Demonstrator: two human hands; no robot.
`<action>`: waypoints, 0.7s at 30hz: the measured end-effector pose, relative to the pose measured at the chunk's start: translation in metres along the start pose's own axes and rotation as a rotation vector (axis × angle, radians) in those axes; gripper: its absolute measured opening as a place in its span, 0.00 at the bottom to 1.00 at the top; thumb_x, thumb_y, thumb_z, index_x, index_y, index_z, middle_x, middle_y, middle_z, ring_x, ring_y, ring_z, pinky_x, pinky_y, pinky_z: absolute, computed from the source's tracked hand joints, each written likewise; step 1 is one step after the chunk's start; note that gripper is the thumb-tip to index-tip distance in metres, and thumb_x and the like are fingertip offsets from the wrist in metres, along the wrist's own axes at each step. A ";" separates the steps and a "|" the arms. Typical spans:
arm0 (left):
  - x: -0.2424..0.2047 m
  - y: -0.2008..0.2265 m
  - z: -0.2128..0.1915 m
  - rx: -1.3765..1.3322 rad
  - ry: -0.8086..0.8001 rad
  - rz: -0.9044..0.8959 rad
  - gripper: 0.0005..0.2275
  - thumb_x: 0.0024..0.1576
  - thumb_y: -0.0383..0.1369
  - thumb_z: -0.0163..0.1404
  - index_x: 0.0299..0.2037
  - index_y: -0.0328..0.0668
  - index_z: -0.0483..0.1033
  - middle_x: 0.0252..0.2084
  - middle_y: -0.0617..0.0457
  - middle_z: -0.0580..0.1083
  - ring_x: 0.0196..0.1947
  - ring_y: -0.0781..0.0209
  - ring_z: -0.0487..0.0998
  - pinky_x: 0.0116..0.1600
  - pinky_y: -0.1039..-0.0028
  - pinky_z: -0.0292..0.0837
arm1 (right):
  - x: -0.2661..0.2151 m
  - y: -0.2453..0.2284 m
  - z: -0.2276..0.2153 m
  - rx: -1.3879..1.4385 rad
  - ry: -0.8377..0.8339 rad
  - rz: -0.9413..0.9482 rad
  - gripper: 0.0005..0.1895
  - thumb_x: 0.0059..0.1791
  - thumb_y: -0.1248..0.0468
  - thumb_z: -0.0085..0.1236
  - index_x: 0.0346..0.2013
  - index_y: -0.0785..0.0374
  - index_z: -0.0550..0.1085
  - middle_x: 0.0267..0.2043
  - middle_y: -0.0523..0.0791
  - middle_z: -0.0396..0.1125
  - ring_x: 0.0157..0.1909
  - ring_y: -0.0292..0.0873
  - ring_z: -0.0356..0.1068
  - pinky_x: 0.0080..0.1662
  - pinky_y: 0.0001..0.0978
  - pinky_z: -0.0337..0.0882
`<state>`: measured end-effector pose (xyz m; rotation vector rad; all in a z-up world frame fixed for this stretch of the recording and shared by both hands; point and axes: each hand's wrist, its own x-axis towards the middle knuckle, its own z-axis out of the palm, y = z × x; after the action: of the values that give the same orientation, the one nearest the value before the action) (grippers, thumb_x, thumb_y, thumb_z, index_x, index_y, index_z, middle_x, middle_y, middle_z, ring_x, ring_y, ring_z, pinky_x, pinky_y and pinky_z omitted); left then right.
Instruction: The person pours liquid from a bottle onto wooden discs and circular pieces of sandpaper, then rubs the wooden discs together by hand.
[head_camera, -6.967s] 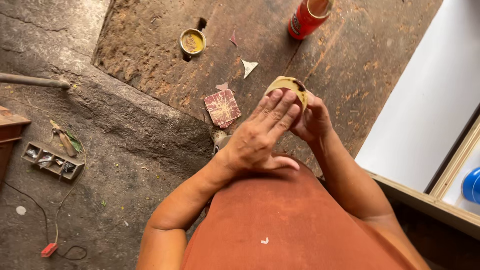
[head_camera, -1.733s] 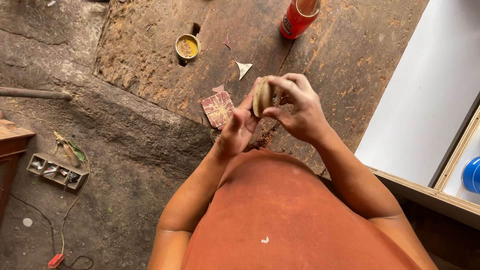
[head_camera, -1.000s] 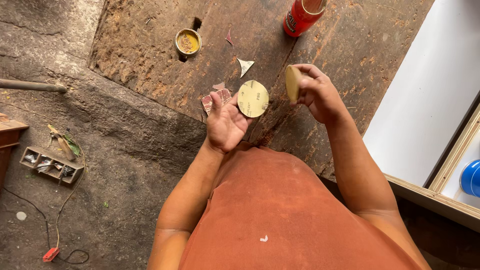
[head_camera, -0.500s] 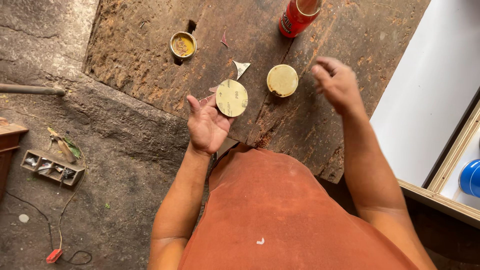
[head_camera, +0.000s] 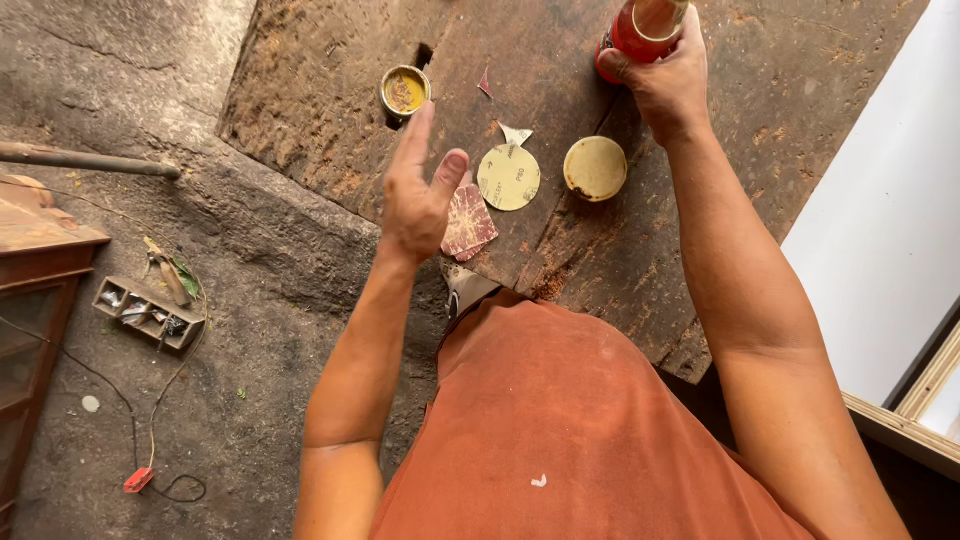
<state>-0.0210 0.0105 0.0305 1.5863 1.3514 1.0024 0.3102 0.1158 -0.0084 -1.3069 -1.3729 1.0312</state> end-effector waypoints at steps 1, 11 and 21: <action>-0.002 0.009 -0.010 0.038 0.010 0.058 0.36 0.68 0.56 0.41 0.74 0.28 0.56 0.76 0.31 0.58 0.78 0.38 0.56 0.79 0.55 0.54 | -0.003 -0.003 0.003 -0.071 0.020 -0.038 0.32 0.50 0.66 0.79 0.61 0.61 0.66 0.61 0.44 0.72 0.64 0.42 0.74 0.66 0.39 0.75; 0.027 0.080 -0.017 0.249 0.010 0.625 0.19 0.66 0.32 0.60 0.65 0.37 0.73 0.58 0.44 0.75 0.57 0.51 0.78 0.62 0.67 0.78 | -0.062 -0.065 0.007 -0.636 -0.250 -0.345 0.32 0.46 0.58 0.75 0.58 0.62 0.67 0.53 0.51 0.68 0.53 0.49 0.71 0.56 0.41 0.76; 0.036 0.085 -0.011 0.261 -0.212 0.643 0.08 0.60 0.27 0.62 0.46 0.39 0.78 0.48 0.52 0.78 0.48 0.54 0.78 0.52 0.65 0.77 | -0.089 -0.103 0.000 -0.827 -0.333 -0.409 0.37 0.38 0.58 0.75 0.57 0.63 0.70 0.54 0.51 0.71 0.58 0.55 0.70 0.60 0.51 0.71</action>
<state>0.0032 0.0382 0.1161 2.3362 0.8585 1.0031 0.2878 0.0195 0.0854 -1.3462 -2.3578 0.3966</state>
